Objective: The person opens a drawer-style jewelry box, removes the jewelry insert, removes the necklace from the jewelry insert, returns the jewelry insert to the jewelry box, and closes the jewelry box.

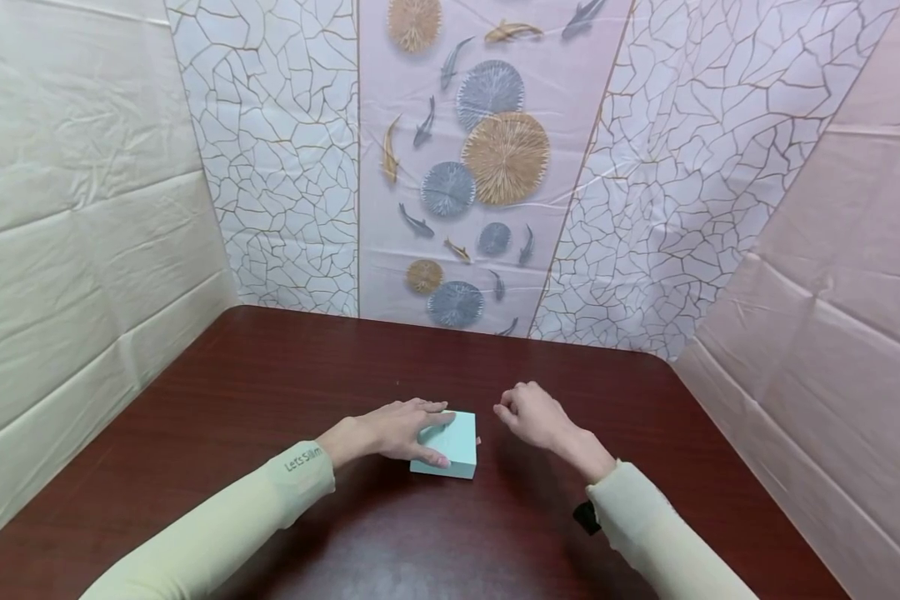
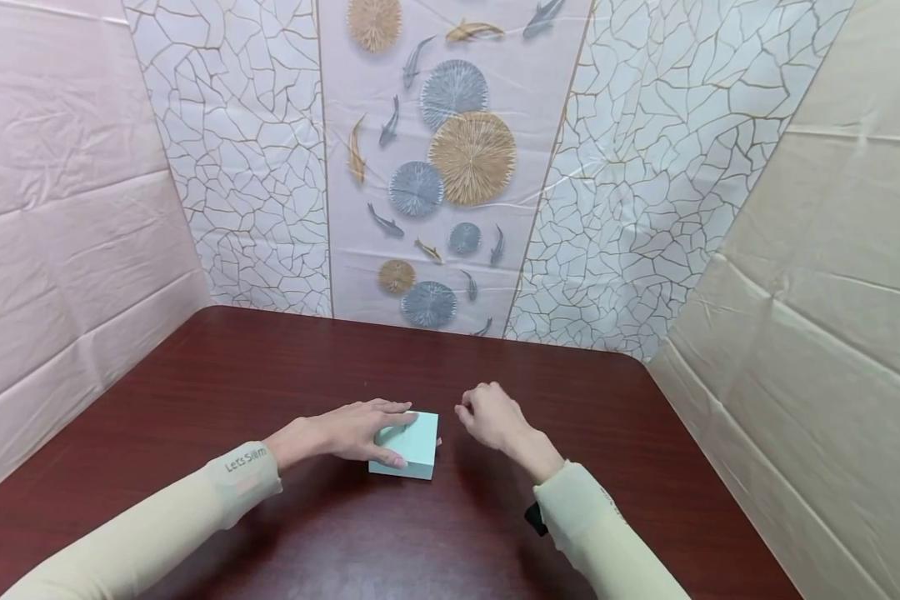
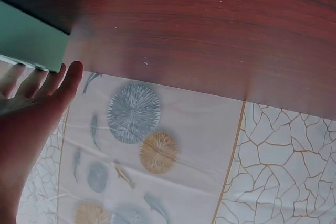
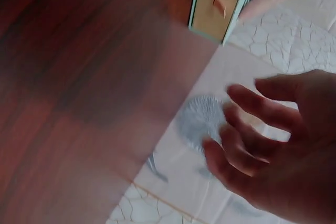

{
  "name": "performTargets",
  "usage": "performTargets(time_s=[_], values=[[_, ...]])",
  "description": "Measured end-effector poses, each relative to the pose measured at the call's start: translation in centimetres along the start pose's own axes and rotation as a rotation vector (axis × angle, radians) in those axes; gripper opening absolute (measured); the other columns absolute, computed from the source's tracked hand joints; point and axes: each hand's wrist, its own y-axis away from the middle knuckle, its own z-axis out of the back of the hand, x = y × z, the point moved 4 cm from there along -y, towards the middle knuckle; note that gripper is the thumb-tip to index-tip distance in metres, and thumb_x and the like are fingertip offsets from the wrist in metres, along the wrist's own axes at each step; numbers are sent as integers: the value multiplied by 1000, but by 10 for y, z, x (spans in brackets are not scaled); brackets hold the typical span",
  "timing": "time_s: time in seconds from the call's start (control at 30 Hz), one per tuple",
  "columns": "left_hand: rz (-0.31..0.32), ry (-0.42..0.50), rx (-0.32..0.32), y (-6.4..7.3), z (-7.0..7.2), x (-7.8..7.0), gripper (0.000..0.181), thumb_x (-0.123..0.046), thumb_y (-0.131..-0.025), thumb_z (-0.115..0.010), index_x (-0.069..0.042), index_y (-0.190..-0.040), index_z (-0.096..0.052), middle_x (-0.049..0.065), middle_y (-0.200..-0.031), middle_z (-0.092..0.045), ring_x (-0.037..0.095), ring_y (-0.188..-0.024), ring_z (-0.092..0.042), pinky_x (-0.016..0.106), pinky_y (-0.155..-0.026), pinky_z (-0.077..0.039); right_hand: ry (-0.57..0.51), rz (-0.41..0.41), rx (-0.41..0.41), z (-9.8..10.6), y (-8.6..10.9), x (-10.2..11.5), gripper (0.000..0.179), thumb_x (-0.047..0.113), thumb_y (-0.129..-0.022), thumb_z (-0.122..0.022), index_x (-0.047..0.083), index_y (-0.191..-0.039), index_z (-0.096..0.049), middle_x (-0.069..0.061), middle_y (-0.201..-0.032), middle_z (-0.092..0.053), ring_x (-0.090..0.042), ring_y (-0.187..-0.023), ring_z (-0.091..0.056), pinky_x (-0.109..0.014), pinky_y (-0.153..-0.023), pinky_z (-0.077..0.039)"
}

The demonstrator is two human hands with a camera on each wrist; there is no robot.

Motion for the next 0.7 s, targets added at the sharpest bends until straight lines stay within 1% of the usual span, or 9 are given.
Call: performTargets(time_s=[0.07, 0.1, 0.13, 0.17, 0.23, 0.3, 0.4, 0.5, 0.7], values=[[5, 1, -1, 0, -1, 1, 81, -65, -82, -61, -24, -148, -39, 4, -158, -32, 26, -143, -34, 48, -110, -35, -94, -12, 112, -7, 0, 5, 32, 14, -96, -56, 8, -64, -60, 5, -52, -39, -10, -50, -35, -24, -53, -32], [8, 4, -1, 0, -1, 1, 81, -65, -82, -61, -24, -148, -39, 4, -158, -32, 26, -143, -34, 48, -111, -35, -144, -19, 165, -11, 0, 8, 33, 13, -97, -54, 7, -64, -60, 4, -51, -40, -9, -47, -35, -23, -50, -32], [8, 7, -2, 0, -1, 1, 81, -65, -82, -62, -24, -148, -40, 4, -158, -33, 25, -143, -34, 48, -110, -35, -192, -33, 214, -14, 1, 10, 33, 12, -97, -53, 6, -66, -61, 4, -52, -44, -8, -45, -36, -23, -48, -33], [9, 12, -3, 0, -2, 1, 81, -65, -82, -62, -24, -148, -40, 4, -158, -33, 25, -143, -34, 48, -110, -35, -219, -28, 256, -17, 1, 12, 33, 11, -98, -50, 5, -67, -62, 3, -53, -48, -7, -46, -39, -23, -48, -35], [11, 19, -2, 0, -2, 1, 81, -64, -82, -63, -24, -148, -40, 4, -158, -32, 25, -143, -34, 48, -111, -35, -270, -38, 319, -22, 2, 15, 31, 8, -98, -47, 3, -75, -67, -1, -62, -59, -6, -51, -47, -22, -52, -40], [13, 32, 0, 0, -2, 0, 80, -63, -82, -64, -24, -148, -40, 4, -158, -32, 25, -144, -33, 49, -111, -34, -288, -46, 358, -26, 2, 16, 30, 7, -99, -46, 3, -81, -70, -5, -75, -67, -7, -60, -55, -23, -57, -45], [15, 43, 3, 1, -1, 0, 80, -62, -82, -64, -23, -148, -40, 4, -158, -32, 25, -144, -32, 49, -111, -34, -309, -65, 401, -32, 1, 16, 29, 6, -99, -45, 1, -84, -70, -10, -82, -69, -13, -68, -60, -25, -60, -46], [17, 53, 3, 1, 0, 0, 80, -62, -82, -64, -23, -148, -40, 4, -158, -32, 26, -144, -31, 50, -111, -33, -330, -68, 429, -36, -1, 15, 29, 5, -98, -45, 0, -82, -69, -12, -79, -67, -17, -66, -59, -26, -58, -44], [14, 72, 1, 2, -1, 0, 80, -60, -83, -65, -23, -148, -40, 5, -158, -32, 26, -145, -31, 50, -111, -33, -354, -75, 440, -42, -1, 15, 27, 2, -96, -45, -1, -80, -68, -6, -68, -61, -12, -57, -49, -24, -54, -42]])
